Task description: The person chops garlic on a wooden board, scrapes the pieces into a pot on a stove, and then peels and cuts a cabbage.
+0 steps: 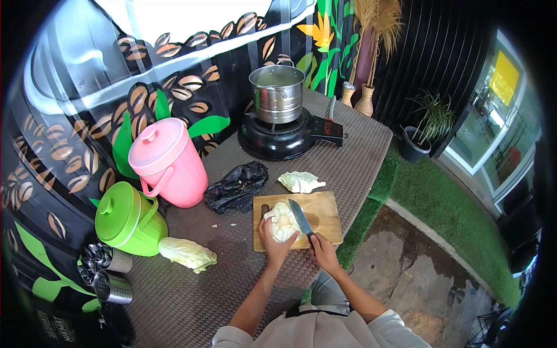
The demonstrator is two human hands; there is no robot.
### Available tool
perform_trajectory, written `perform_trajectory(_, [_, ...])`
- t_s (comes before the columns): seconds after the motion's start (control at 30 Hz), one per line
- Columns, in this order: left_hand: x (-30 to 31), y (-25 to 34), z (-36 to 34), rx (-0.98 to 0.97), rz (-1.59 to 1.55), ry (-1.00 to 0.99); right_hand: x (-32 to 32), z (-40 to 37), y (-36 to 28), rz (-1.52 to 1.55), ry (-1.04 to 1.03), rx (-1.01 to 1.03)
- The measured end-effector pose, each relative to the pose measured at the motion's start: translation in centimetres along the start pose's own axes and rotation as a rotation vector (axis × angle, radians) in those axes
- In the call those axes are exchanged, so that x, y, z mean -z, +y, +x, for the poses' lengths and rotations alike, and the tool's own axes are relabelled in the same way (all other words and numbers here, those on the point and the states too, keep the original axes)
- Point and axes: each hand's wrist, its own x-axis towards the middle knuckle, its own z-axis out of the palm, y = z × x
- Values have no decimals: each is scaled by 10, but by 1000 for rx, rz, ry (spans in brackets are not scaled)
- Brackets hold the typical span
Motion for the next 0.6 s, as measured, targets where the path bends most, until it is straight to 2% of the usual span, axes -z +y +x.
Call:
perform_trajectory(0.4, [-1,-5,0,-7,-10,2,-2,-1,-4,-12,2,5])
perform_trajectory(0.6, [0,1,1,-3,-38,0,-2,-1,-3,110,-34,-79])
